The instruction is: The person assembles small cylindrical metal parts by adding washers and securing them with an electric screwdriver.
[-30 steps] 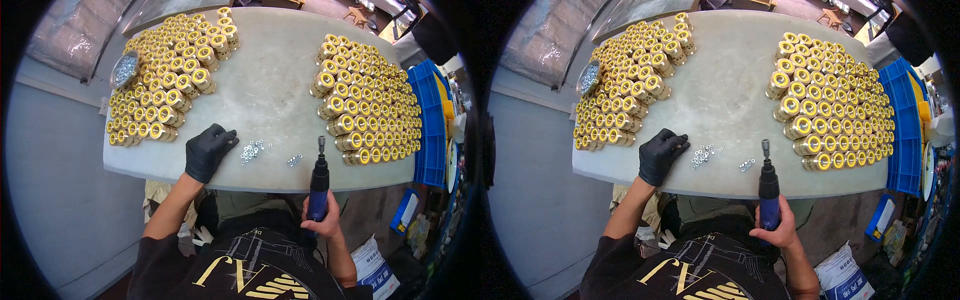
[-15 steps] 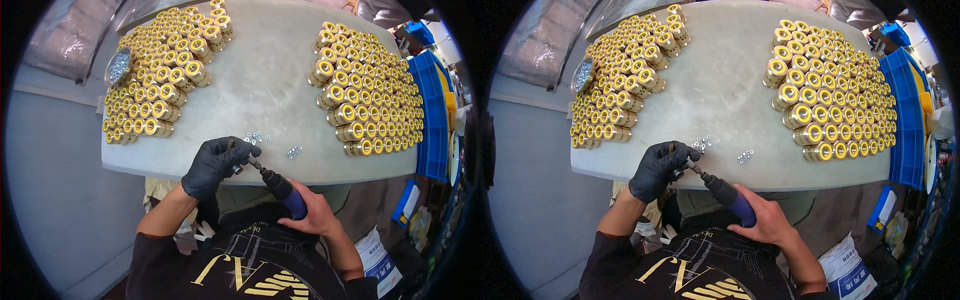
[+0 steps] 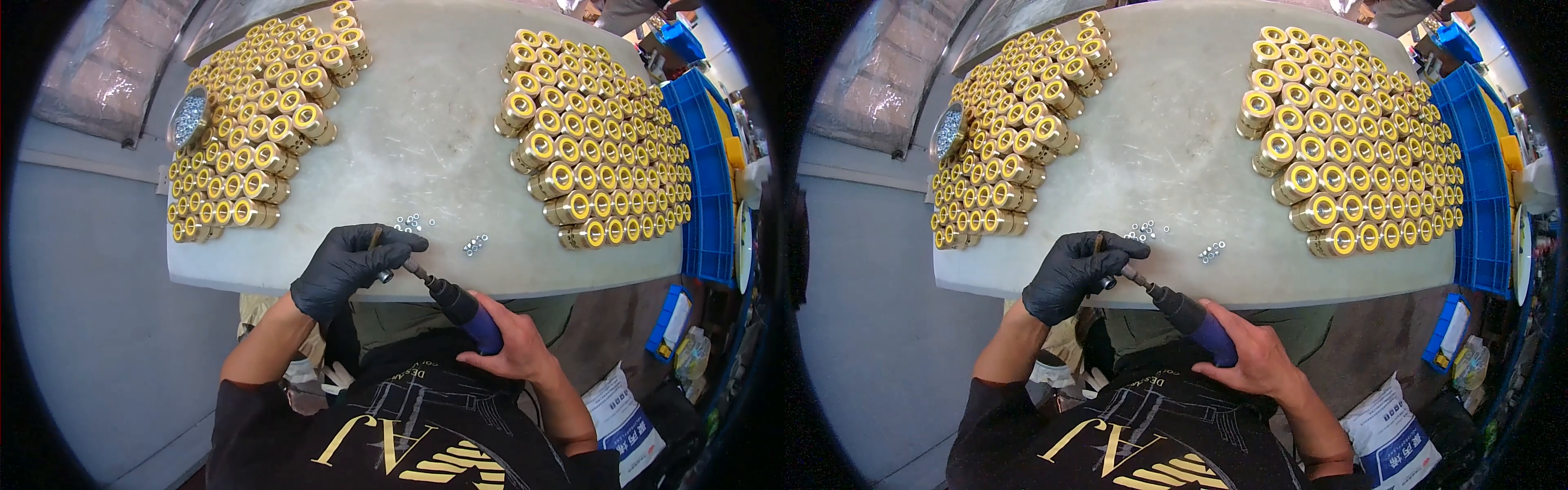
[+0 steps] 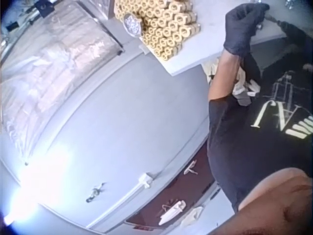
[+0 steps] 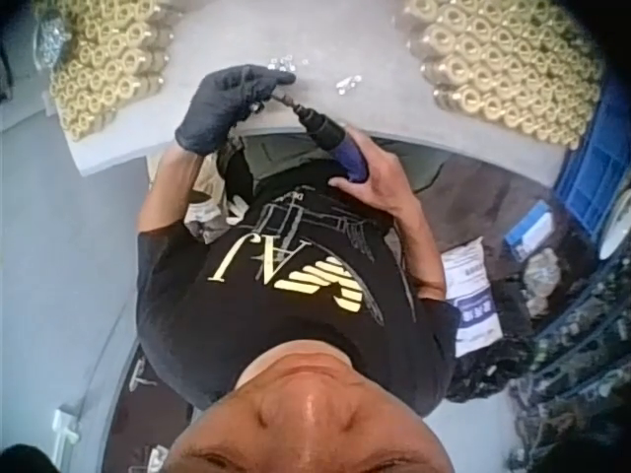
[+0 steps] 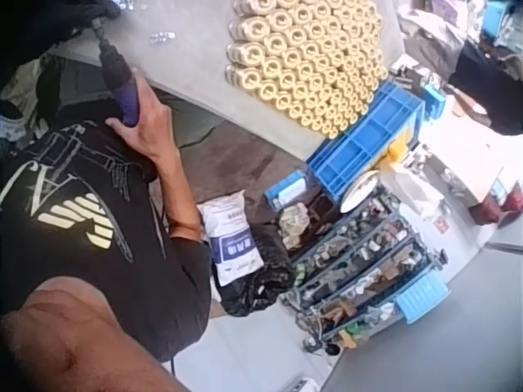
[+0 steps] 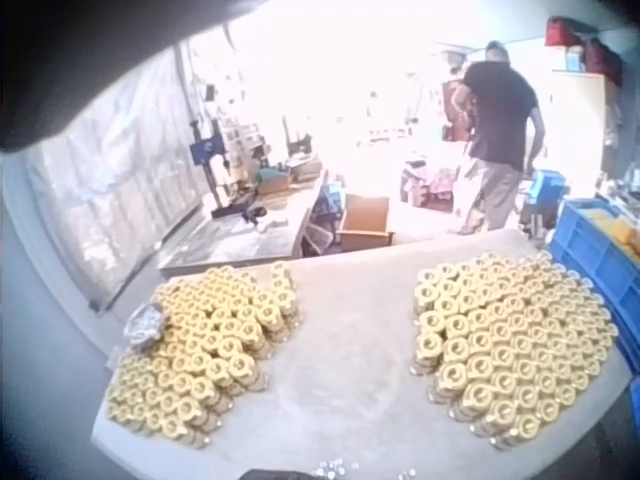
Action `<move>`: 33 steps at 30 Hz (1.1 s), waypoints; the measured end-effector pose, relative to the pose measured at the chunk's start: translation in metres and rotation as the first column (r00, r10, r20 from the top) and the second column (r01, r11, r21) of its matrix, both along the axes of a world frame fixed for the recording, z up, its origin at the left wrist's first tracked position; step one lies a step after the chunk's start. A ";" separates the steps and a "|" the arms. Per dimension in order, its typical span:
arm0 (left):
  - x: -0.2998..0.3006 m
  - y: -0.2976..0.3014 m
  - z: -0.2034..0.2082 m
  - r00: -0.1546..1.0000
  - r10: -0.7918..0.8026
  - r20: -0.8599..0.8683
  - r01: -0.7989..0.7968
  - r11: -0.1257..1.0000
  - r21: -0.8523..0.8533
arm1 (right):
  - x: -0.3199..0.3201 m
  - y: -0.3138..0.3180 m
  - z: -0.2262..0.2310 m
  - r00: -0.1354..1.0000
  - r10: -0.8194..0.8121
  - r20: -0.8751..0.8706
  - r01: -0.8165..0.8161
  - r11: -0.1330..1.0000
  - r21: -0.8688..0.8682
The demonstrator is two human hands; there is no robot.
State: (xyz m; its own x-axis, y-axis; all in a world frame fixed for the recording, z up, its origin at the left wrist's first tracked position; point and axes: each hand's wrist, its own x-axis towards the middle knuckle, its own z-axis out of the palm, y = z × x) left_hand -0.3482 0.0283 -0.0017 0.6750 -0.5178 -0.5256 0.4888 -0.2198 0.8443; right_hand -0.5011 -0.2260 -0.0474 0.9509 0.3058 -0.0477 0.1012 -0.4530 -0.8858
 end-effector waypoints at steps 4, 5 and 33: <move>0.013 0.015 -0.006 0.946 -0.038 0.321 0.007 0.995 0.098 | 0.000 -0.002 0.002 1.000 0.000 -0.017 0.000 1.000 0.029; 0.017 0.018 -0.011 0.887 -0.073 0.457 -0.022 0.980 0.199 | -0.001 -0.003 0.003 1.000 0.002 -0.016 -0.001 0.999 0.032; 0.047 -0.004 -0.020 0.387 -0.577 0.719 0.024 0.786 0.618 | -0.018 -0.022 -0.003 0.987 -0.131 -0.092 0.141 0.984 0.110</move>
